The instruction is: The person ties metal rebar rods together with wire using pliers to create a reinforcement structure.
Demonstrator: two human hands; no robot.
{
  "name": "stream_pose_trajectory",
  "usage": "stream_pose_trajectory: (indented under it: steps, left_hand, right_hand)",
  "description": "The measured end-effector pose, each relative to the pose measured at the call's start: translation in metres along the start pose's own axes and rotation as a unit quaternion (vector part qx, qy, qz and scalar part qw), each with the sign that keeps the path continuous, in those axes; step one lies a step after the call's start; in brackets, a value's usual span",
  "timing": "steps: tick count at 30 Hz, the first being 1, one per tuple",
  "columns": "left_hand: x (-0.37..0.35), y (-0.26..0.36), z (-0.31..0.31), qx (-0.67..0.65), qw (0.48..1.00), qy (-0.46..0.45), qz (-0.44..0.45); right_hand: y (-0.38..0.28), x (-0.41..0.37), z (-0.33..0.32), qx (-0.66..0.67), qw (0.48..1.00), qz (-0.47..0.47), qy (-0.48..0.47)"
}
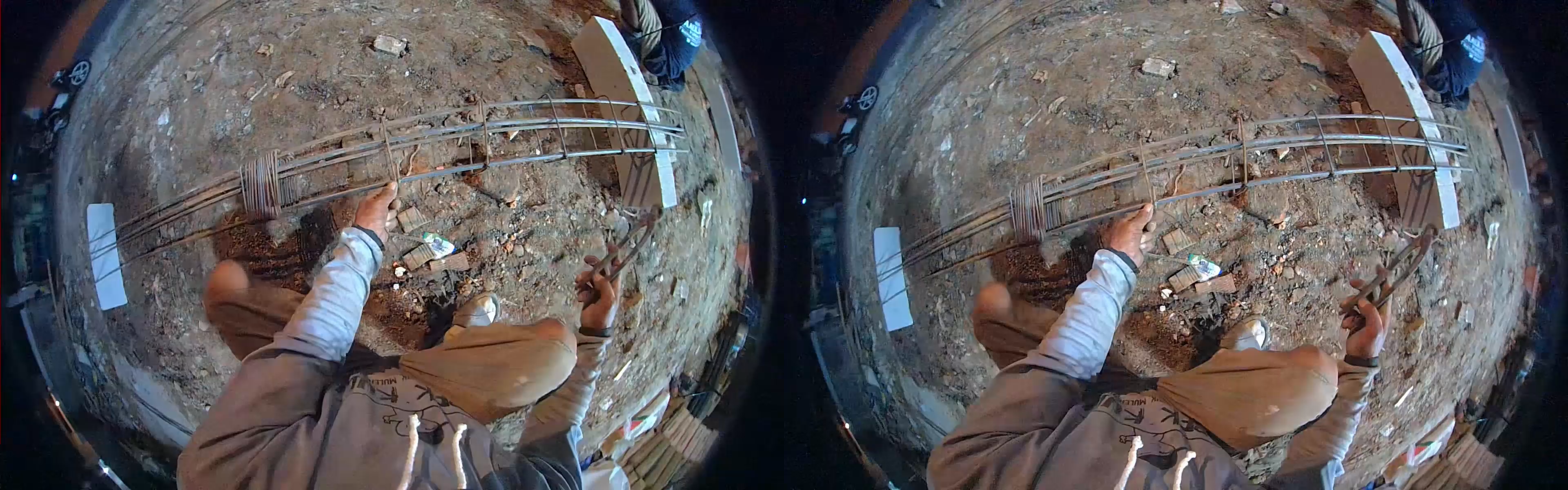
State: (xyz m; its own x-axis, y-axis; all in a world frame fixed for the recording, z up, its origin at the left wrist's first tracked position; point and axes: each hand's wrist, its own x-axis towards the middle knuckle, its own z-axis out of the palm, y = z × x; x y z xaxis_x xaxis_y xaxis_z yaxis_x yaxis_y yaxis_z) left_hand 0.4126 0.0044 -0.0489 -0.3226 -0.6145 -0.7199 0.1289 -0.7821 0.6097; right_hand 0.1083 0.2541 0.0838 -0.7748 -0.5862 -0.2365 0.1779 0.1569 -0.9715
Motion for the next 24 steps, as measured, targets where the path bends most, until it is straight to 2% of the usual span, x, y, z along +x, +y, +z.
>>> stream_pose_trajectory:
  steps: [1,3,4,5,7,9,10,11,13,14,15,17,18,20,23,24]
  left_hand:
    - [0.000,0.001,0.000,-0.014,1.000,-0.002,0.000]
    - [0.000,0.004,-0.005,-0.011,1.000,-0.009,0.004]
    - [0.001,0.009,-0.008,0.001,0.999,-0.025,-0.020]
    - [0.002,0.013,-0.011,0.011,0.998,-0.040,-0.043]
    - [0.002,0.022,-0.014,0.015,0.996,-0.051,-0.068]
    - [-0.004,0.032,-0.015,-0.008,0.991,-0.095,-0.093]
    - [0.004,0.030,-0.022,-0.020,0.986,-0.120,-0.117]
    - [0.007,0.025,-0.026,-0.021,0.984,-0.126,-0.126]
    - [0.012,0.020,-0.024,-0.062,0.982,-0.128,-0.124]
    - [0.009,0.021,-0.020,-0.055,0.988,-0.094,-0.108]
    - [0.012,0.020,-0.023,-0.058,0.987,-0.099,-0.114]
    - [0.018,0.013,-0.034,-0.028,0.979,-0.185,-0.086]
    - [0.018,0.013,-0.034,0.026,0.985,-0.158,-0.057]
    - [0.016,0.016,-0.036,0.018,0.983,-0.173,-0.062]
    - [0.010,0.024,-0.035,0.031,0.980,-0.186,-0.063]
    - [0.011,0.023,-0.036,0.034,0.981,-0.184,-0.060]
  right_hand:
    - [-0.014,-0.005,0.005,-0.007,1.000,-0.005,0.006]
    - [-0.039,-0.011,0.018,-0.018,0.990,0.107,-0.088]
    - [-0.049,-0.011,0.035,-0.074,0.979,0.142,-0.124]
    - [-0.063,-0.013,0.052,-0.141,0.955,0.214,-0.146]
    - [-0.047,-0.015,0.084,-0.281,0.914,0.253,-0.144]
    - [-0.038,-0.023,0.125,-0.448,0.831,0.213,-0.251]
    - [-0.014,-0.026,0.133,-0.537,0.792,0.020,-0.290]
    - [0.006,-0.030,0.141,-0.601,0.714,-0.171,-0.317]
    - [-0.005,-0.045,0.201,-0.693,0.649,-0.014,-0.314]
    - [-0.003,-0.048,0.219,-0.698,0.645,-0.010,-0.310]
    - [0.000,-0.050,0.234,-0.722,0.630,0.019,-0.286]
    - [0.008,-0.054,0.244,-0.745,0.611,0.055,-0.262]
    - [0.014,-0.055,0.244,-0.746,0.623,0.045,-0.232]
    - [0.016,-0.059,0.247,-0.746,0.640,0.026,-0.183]
    - [0.021,-0.063,0.245,-0.750,0.642,-0.016,-0.157]
    - [0.022,-0.062,0.244,-0.727,0.668,-0.022,-0.159]
